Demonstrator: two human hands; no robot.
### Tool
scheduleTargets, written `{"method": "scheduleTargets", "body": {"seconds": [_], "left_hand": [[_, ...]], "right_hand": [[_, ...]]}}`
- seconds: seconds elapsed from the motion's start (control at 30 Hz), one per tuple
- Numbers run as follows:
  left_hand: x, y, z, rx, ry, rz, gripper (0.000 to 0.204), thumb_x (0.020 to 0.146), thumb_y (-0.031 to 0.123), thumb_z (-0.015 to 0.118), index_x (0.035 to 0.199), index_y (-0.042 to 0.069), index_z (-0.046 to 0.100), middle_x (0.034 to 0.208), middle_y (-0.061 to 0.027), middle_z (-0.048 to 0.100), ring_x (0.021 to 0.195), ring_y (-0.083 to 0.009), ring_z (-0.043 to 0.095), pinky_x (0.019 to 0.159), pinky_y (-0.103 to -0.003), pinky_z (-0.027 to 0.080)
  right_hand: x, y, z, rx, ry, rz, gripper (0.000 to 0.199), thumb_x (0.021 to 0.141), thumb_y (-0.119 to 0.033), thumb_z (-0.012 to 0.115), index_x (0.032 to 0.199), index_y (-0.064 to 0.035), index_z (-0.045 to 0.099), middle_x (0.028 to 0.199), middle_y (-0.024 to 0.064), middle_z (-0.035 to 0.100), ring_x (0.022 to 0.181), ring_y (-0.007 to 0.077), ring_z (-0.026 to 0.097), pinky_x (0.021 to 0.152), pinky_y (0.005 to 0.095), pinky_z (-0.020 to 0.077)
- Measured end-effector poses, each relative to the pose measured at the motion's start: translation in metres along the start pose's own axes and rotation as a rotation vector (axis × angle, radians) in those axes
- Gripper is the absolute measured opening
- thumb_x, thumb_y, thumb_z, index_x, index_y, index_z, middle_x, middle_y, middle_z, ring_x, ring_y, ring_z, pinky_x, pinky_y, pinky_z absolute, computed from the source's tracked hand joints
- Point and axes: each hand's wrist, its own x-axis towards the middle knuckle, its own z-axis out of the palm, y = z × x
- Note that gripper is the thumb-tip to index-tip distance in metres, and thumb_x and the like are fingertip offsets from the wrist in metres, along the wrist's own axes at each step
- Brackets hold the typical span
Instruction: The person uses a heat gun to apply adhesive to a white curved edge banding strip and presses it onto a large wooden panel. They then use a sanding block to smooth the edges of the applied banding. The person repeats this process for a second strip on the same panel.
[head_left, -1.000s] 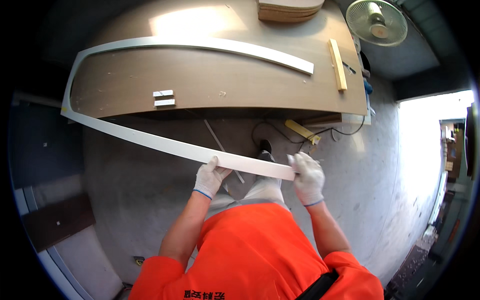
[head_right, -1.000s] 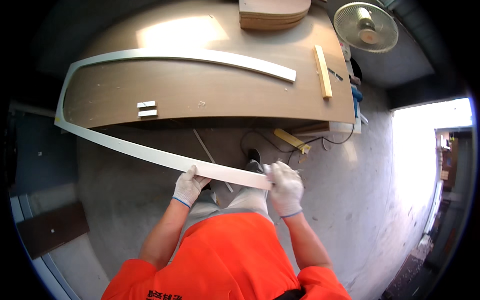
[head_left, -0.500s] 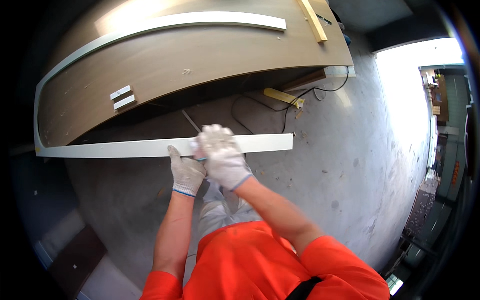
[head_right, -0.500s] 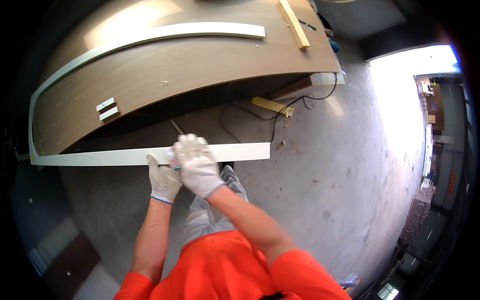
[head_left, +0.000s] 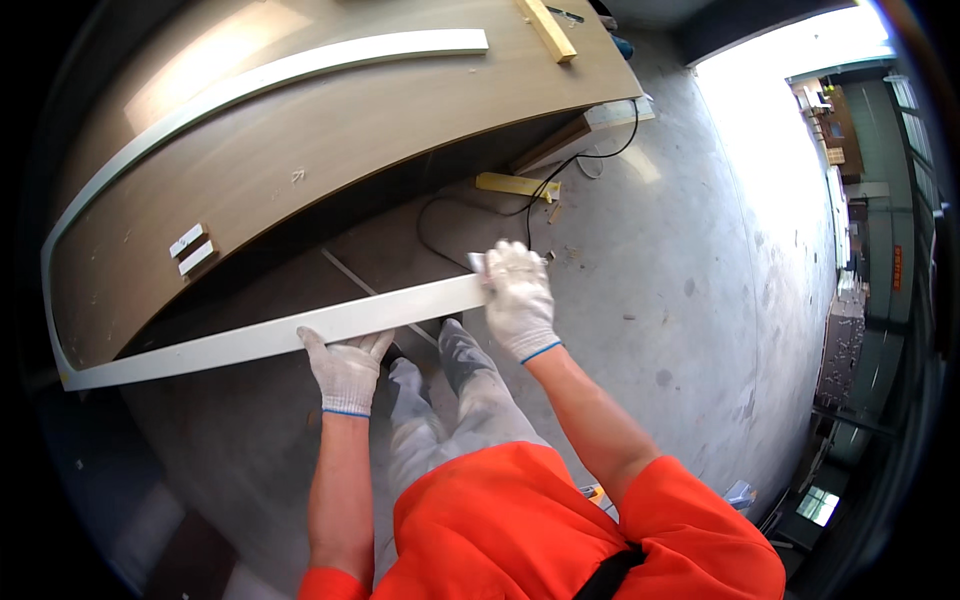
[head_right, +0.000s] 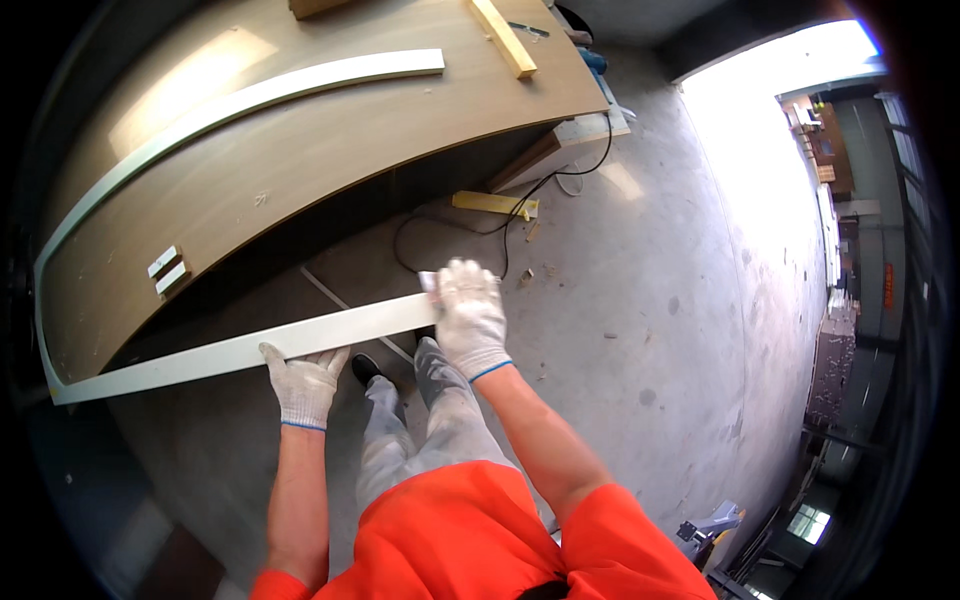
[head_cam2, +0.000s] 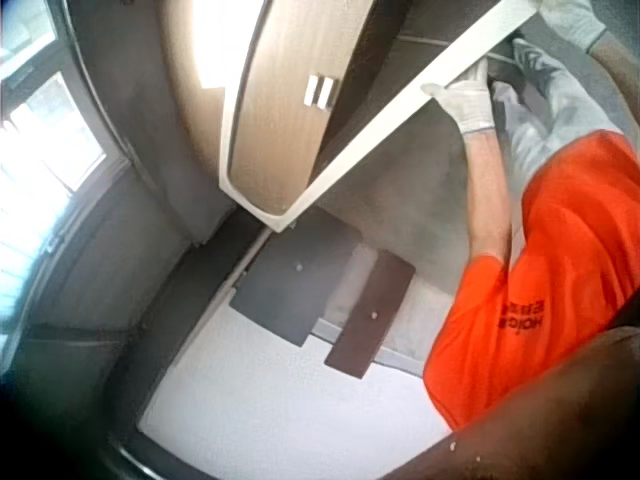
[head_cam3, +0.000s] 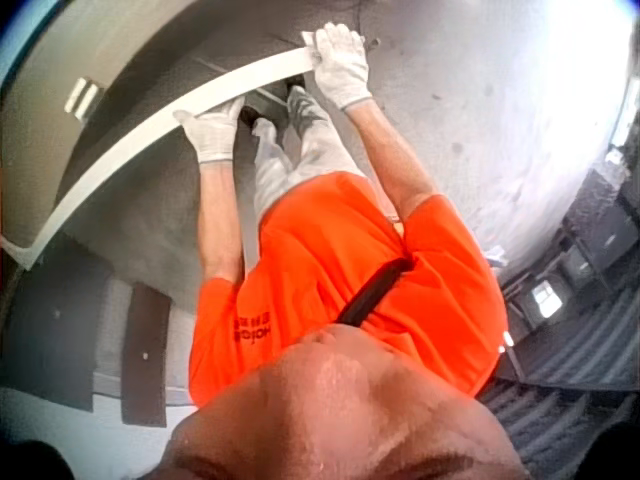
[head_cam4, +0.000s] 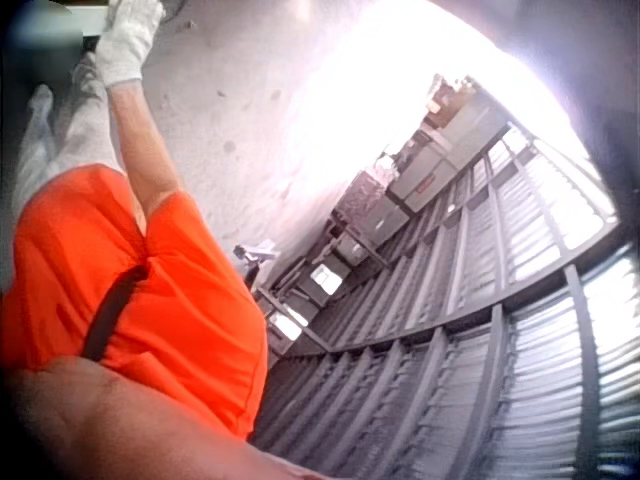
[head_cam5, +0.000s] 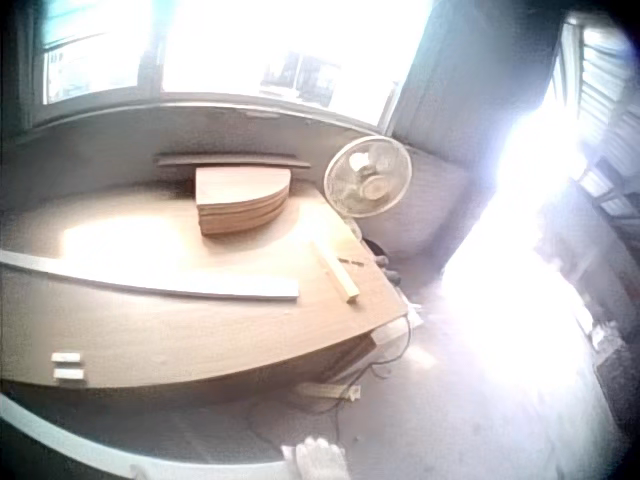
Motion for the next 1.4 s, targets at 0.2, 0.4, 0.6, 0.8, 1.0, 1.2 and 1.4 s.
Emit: {"method": "scheduleTargets", "body": {"seconds": [0.2, 0.4, 0.6, 0.8, 1.0, 1.2, 1.4], "left_hand": [[0.002, -0.004, 0.010, 0.013, 0.023, -0.019, 0.112, 0.102, 0.086, 0.048, 0.170, 0.000, 0.026, 0.173, -0.0293, 0.031, 0.161, -0.0484, 0.033, 0.130, -0.071, 0.032], [-0.004, -0.011, 0.024, -0.082, 0.114, 0.004, 0.105, 0.103, 0.082, 0.052, 0.167, 0.001, 0.035, 0.171, -0.0279, 0.036, 0.159, -0.0471, 0.037, 0.131, -0.066, 0.034], [-0.003, -0.012, 0.018, -0.052, 0.094, 0.016, 0.108, 0.102, 0.084, 0.051, 0.167, -0.001, 0.033, 0.170, -0.0288, 0.037, 0.159, -0.0490, 0.038, 0.130, -0.069, 0.035], [0.018, -0.014, 0.001, -0.008, -0.069, 0.012, 0.108, 0.103, 0.087, 0.043, 0.166, 0.000, 0.036, 0.169, -0.0237, 0.042, 0.159, -0.0406, 0.042, 0.134, -0.056, 0.034], [-0.012, 0.085, -0.012, -0.058, 0.070, 0.160, 0.106, 0.103, 0.085, 0.046, 0.170, 0.004, 0.033, 0.172, -0.0264, 0.038, 0.159, -0.0527, 0.036, 0.126, -0.077, 0.036], [-0.012, 0.198, -0.064, 0.039, 0.201, 0.311, 0.090, 0.109, 0.079, 0.038, 0.162, 0.007, 0.046, 0.165, -0.0244, 0.050, 0.151, -0.0490, 0.050, 0.121, -0.070, 0.047], [0.016, 0.216, -0.114, -0.485, -0.546, 0.050, 0.099, 0.107, 0.085, 0.033, 0.171, 0.010, 0.034, 0.174, -0.0203, 0.039, 0.162, -0.0440, 0.036, 0.129, -0.068, 0.032]], "right_hand": [[0.019, -0.086, 0.006, 0.250, 0.124, -0.148, 0.034, 0.091, -0.017, 0.069, 0.120, -0.0009, 0.067, 0.115, 0.0225, 0.066, 0.116, 0.0415, 0.064, 0.108, 0.0535, 0.0479], [0.021, -0.014, -0.005, 0.029, 0.140, 0.062, 0.014, 0.088, -0.016, 0.069, 0.098, -0.0072, 0.064, 0.100, 0.0171, 0.060, 0.099, 0.0373, 0.060, 0.095, 0.0518, 0.0471], [0.027, -0.017, -0.023, 0.147, -0.006, 0.064, 0.024, 0.095, -0.021, 0.068, 0.109, -0.0015, 0.066, 0.107, 0.0209, 0.063, 0.107, 0.0411, 0.062, 0.100, 0.0541, 0.0475], [0.033, -0.113, 0.012, 0.358, 0.161, -0.156, 0.020, 0.092, -0.019, 0.065, 0.105, -0.0044, 0.065, 0.109, 0.0205, 0.062, 0.106, 0.0403, 0.061, 0.096, 0.0548, 0.0471], [0.016, -0.001, 0.008, 0.041, 0.102, -0.125, 0.018, 0.089, -0.013, 0.072, 0.101, -0.0032, 0.063, 0.098, 0.0178, 0.057, 0.094, 0.0380, 0.059, 0.082, 0.0548, 0.0452], [0.048, -0.173, 0.031, 0.302, -0.060, -0.135, 0.018, 0.086, -0.013, 0.072, 0.098, -0.0051, 0.061, 0.095, 0.0157, 0.053, 0.089, 0.0365, 0.055, 0.079, 0.0535, 0.0426], [0.075, -0.392, 0.089, 0.535, -0.147, -0.293, 0.062, 0.092, -0.018, 0.062, 0.147, 0.0091, 0.059, 0.155, 0.0333, 0.056, 0.150, 0.0474, 0.050, 0.131, 0.0582, 0.0319]]}}
